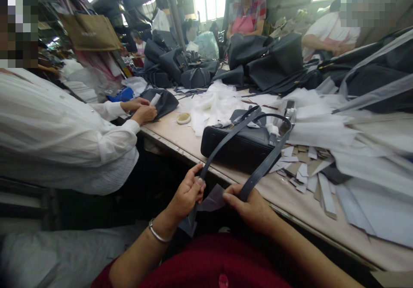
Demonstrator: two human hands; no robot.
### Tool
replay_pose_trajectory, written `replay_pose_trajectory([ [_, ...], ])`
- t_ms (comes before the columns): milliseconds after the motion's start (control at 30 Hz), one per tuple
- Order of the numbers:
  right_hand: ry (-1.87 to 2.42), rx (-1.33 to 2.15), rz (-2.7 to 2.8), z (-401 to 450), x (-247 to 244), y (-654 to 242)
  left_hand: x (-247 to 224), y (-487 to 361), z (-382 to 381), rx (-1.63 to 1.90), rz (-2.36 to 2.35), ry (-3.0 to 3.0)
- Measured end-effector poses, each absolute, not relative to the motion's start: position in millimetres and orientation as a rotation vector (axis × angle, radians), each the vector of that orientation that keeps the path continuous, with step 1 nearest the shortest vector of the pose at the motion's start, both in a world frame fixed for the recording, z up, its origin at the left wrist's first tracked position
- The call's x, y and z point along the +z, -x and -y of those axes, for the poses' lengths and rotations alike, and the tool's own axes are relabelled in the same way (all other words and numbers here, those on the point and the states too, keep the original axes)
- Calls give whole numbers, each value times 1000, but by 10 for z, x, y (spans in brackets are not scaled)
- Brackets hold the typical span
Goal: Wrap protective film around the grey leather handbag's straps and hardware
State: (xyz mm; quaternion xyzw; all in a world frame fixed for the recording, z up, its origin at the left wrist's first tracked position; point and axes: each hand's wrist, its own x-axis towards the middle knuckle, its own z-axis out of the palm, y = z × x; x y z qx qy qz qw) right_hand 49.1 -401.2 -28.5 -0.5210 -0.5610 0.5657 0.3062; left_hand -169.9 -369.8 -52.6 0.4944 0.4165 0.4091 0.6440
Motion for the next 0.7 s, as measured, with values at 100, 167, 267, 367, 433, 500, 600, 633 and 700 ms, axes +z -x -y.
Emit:
replay_pose_trajectory([
  [100,1392,1460,1483,4007,-258,-463,-511,1710,3723,964,-939,-1350],
  [167,1398,1447,1482,4000,-236,-449,-458,1736,3733,984,-909,-1537],
  [267,1402,1407,1497,3997,-196,-435,-362,1780,3725,956,-863,-1728],
  [367,1387,1346,1567,4004,-158,-430,-311,1799,3695,878,-927,-1819],
  [433,1373,1312,1621,4005,-146,-430,-303,1782,3675,821,-967,-1846],
  [500,1348,1278,1675,3998,-150,-427,-297,1741,3662,774,-960,-1831],
  [600,1329,1240,1720,3976,-174,-414,-263,1664,3659,757,-931,-1748],
  [633,1344,1231,1714,3969,-183,-410,-247,1644,3661,766,-931,-1717],
  [700,1397,1215,1670,3957,-194,-414,-215,1621,3665,785,-956,-1668],
])
